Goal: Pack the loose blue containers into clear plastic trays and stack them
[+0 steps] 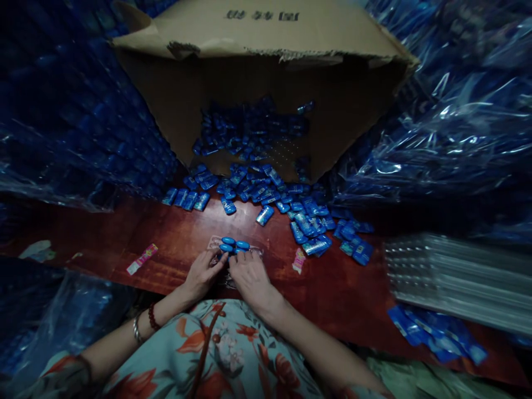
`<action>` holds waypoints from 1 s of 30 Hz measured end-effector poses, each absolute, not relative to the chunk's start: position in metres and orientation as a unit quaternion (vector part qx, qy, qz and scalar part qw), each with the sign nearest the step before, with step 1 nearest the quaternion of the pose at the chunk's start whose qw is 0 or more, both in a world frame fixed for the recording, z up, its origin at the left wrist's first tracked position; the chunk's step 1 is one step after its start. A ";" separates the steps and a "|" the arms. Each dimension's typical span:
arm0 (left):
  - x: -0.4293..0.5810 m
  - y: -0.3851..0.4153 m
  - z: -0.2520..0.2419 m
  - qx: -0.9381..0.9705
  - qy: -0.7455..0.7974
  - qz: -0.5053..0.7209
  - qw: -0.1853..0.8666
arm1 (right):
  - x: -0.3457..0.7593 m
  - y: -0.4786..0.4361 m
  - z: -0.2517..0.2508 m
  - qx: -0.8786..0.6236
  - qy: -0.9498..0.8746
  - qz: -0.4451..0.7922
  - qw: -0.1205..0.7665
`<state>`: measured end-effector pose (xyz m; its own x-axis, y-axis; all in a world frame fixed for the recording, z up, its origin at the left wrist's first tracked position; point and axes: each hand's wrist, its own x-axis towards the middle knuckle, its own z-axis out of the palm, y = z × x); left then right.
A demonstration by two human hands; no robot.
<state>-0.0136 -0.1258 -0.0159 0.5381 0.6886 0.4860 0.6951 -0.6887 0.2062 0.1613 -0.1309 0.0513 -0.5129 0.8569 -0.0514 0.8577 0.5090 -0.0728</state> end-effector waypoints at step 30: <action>0.023 0.027 -0.001 -0.829 -0.549 -0.078 -0.071 | 0.220 -0.004 0.017 0.748 0.648 -0.140 -0.010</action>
